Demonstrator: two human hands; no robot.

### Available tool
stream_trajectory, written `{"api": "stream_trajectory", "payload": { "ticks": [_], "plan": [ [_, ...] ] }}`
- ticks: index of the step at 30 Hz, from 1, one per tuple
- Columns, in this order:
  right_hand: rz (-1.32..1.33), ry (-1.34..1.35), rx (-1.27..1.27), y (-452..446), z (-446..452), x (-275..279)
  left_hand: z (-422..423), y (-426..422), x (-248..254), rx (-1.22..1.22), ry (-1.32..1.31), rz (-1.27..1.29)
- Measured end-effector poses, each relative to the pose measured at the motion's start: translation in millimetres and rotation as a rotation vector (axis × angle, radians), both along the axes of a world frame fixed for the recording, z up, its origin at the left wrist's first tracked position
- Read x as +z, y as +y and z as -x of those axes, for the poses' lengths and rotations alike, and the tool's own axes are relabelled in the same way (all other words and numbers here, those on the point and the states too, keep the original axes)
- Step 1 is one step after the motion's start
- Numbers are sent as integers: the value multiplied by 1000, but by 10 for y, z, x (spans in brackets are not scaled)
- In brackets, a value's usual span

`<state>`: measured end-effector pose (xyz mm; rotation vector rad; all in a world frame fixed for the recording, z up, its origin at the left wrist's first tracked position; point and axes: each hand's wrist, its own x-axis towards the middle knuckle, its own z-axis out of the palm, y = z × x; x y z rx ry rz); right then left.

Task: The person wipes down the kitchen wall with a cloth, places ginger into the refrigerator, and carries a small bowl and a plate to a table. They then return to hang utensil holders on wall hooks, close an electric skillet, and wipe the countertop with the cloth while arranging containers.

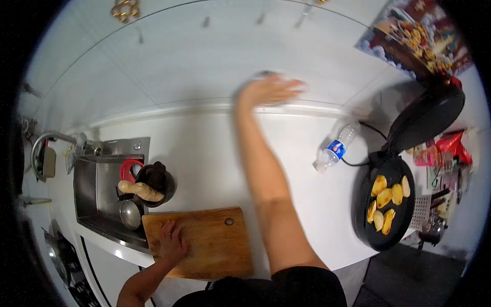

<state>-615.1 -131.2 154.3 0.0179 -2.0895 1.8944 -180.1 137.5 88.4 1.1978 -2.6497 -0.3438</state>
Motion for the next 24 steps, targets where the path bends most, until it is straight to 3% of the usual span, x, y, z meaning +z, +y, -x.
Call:
{"api": "stream_trajectory", "payload": {
  "ticks": [2,4,8,11,12,14,16,17,18,19,20,23,24],
  "plan": [
    [-130,82,13,-436,-677,-264,-36,-1,-16,-9,-56,5],
    [1,-115,120,-605,-1278,-143,-32,9,11,-20,-97,9],
    [24,-276,272,-517,-1394,-35,-50,11,-1,-25,-78,24],
    [-45,-220,154,-437,-951,-221,-56,35,16,-26,-41,1],
    [-67,-4,30,-417,-668,-426,-64,43,28,-37,-41,2],
    [-82,67,-24,-63,-20,-415,-51,3,33,-37,-35,11],
    [-134,316,-162,270,851,-635,-48,3,52,-22,-36,19],
    [103,288,-54,529,1173,-436,-21,-8,46,-22,-28,22],
    [-220,417,-225,699,1688,-591,-12,-10,33,-14,-19,16],
    [129,167,-54,911,1526,-85,-28,1,22,-8,-9,6],
    [-409,215,-100,1079,2162,-433,-37,-2,6,-4,3,-2],
    [5,-281,106,1081,1399,265,-55,-7,-83,-2,51,55],
    [-391,-159,4,937,1590,-130,-40,-9,-65,1,50,45]
  ]
}}
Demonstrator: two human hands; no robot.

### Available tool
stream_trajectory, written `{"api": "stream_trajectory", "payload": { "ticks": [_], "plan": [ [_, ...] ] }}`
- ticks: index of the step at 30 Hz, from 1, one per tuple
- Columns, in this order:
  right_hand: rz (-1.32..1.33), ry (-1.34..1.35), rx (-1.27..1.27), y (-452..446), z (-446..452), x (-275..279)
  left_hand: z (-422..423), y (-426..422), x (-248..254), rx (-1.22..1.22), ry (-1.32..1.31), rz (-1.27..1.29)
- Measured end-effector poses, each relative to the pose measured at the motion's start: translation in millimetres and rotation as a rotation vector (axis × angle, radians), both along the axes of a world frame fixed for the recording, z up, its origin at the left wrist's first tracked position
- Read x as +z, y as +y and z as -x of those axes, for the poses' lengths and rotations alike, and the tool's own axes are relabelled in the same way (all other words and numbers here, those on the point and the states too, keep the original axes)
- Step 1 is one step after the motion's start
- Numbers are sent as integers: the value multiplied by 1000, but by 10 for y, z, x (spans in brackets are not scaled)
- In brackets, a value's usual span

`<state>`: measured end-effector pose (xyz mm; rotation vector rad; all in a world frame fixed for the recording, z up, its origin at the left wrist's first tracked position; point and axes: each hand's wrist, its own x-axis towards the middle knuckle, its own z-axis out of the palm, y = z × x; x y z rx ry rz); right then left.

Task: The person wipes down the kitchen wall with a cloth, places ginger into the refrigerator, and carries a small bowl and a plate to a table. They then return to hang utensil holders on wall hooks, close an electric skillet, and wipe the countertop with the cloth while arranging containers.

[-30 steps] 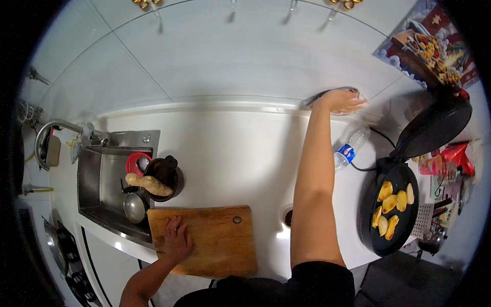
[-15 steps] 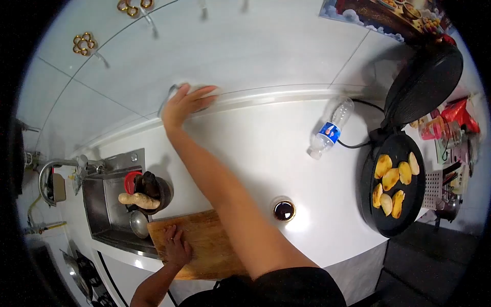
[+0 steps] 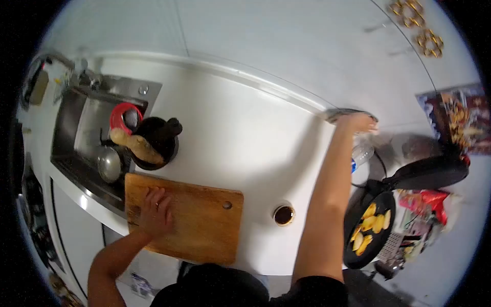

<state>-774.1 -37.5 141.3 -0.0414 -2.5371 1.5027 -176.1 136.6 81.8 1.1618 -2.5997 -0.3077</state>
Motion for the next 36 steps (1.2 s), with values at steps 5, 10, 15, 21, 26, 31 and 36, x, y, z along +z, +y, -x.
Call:
{"api": "stream_trajectory", "payload": {
  "ticks": [5,10,15,21,26,31,36],
  "plan": [
    [-54,92,64,-990,-1062,-630,19,-20,90,35,2,-22],
    [231,-174,433,-1263,-3082,-262,39,-13,106,54,19,-6],
    [811,-962,998,-640,-3136,167,-9,-5,181,33,-17,-30],
    [271,126,1200,114,-1824,241,-21,-21,102,26,-14,-24],
    [-894,1699,978,142,-719,52,-45,-11,-8,16,-5,11],
    [-925,1902,925,-283,-446,-78,-39,-16,-47,31,22,-2],
    [-591,1979,887,-1123,-1915,62,-41,-14,-42,43,-6,5]
  ]
}}
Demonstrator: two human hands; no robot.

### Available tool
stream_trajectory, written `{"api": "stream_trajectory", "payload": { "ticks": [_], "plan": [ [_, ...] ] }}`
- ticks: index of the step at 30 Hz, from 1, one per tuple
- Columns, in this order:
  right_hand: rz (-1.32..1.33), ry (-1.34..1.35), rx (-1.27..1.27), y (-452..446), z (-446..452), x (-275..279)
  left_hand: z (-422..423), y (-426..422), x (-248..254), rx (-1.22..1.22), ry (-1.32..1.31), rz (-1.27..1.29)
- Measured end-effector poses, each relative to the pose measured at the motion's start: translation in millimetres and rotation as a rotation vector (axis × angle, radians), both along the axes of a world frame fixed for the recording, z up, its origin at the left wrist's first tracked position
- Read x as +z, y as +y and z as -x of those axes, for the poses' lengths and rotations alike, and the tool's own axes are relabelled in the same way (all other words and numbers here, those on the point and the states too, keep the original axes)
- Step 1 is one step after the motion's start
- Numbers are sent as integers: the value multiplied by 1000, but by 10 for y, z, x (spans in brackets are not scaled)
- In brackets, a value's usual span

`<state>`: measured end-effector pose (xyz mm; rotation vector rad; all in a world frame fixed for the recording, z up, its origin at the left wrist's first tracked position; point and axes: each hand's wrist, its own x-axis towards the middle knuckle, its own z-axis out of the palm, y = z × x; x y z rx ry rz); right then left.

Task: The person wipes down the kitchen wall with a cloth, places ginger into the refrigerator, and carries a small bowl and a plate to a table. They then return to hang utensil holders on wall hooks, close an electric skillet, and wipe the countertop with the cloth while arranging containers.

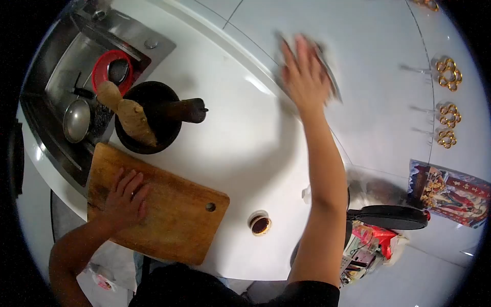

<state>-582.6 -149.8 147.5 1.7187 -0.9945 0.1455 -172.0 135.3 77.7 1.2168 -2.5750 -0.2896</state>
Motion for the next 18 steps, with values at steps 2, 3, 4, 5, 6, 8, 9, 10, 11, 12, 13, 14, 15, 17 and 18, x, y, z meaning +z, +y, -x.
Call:
{"api": "stream_trajectory", "payload": {
  "ticks": [2,3,4,5,6,8,9,10,11,12,13,14,15,17,18],
  "plan": [
    [-339,-69,-19,-304,-594,60,17,-17,1,0,-14,3],
    [-354,-48,50,-400,-821,21,18,-14,1,-3,-13,1],
    [-652,-244,201,-575,-979,-22,15,2,-7,-4,-10,1],
    [-423,443,-67,-173,-1192,507,12,10,-10,-4,-7,0],
    [-442,406,-72,-252,-1199,343,-3,21,-12,-3,0,-9],
    [-332,399,59,-439,-893,43,-7,31,-5,4,19,-28],
    [-276,399,129,-427,-831,23,10,30,20,-4,4,-28],
    [-384,424,115,-317,-614,58,7,30,44,-5,-11,-29],
    [-404,402,88,-187,-342,59,-6,36,60,1,-24,-32],
    [-426,384,66,-40,-30,34,-18,45,70,-2,-31,-40],
    [-407,440,52,177,273,121,-14,38,72,-2,-35,-48],
    [-292,476,37,369,631,89,-16,36,60,-5,-35,-58],
    [-259,491,44,572,936,118,-28,43,33,-5,-27,-57],
    [-447,481,-18,844,1507,129,-19,41,-27,-2,-4,-53],
    [-488,496,-53,890,1463,176,-18,40,-35,-6,5,-46]
  ]
}}
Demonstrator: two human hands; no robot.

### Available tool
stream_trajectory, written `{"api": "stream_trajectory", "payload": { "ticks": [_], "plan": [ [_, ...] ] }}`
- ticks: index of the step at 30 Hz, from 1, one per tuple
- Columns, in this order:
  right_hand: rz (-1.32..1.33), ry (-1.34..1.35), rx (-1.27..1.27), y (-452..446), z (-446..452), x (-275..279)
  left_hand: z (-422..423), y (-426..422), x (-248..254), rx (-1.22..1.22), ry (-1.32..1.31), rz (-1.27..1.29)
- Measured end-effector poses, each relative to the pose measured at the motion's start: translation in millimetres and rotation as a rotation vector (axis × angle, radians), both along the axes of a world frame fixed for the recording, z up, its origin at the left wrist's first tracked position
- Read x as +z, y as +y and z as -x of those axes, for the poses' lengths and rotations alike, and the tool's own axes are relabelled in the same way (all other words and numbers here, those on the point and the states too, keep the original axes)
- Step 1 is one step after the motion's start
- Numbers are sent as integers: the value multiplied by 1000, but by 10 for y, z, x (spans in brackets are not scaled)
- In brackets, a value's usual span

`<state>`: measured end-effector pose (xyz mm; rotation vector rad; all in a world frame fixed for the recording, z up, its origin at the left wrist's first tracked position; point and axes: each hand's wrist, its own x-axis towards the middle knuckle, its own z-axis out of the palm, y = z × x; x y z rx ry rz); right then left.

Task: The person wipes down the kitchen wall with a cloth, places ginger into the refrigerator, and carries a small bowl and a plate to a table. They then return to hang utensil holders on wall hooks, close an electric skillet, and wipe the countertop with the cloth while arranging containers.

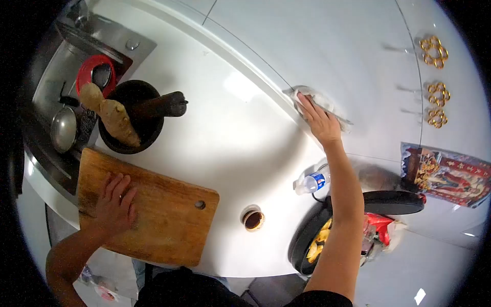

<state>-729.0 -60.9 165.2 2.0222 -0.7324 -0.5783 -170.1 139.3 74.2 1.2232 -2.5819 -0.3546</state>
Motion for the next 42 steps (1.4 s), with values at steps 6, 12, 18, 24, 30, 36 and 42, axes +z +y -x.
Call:
{"api": "stream_trajectory", "payload": {
  "ticks": [6,12,18,24,30,36,42],
  "plan": [
    [63,-68,40,-480,-823,-114,-46,-19,50,-43,-27,0],
    [-9,-180,217,-1598,-2507,-321,-19,-15,45,14,-21,36],
    [-76,-39,124,-1894,-3295,-264,-2,-50,89,14,-27,11],
    [-161,-375,123,-1636,-2740,-616,7,-28,76,-13,-55,32],
    [-216,-791,-72,-628,-1615,-641,52,-25,195,-23,-47,-12],
    [-176,-691,-332,147,-1000,-418,31,15,146,-19,-13,26],
    [175,-1182,-438,699,-519,-463,61,-2,105,-23,9,66]
  ]
}}
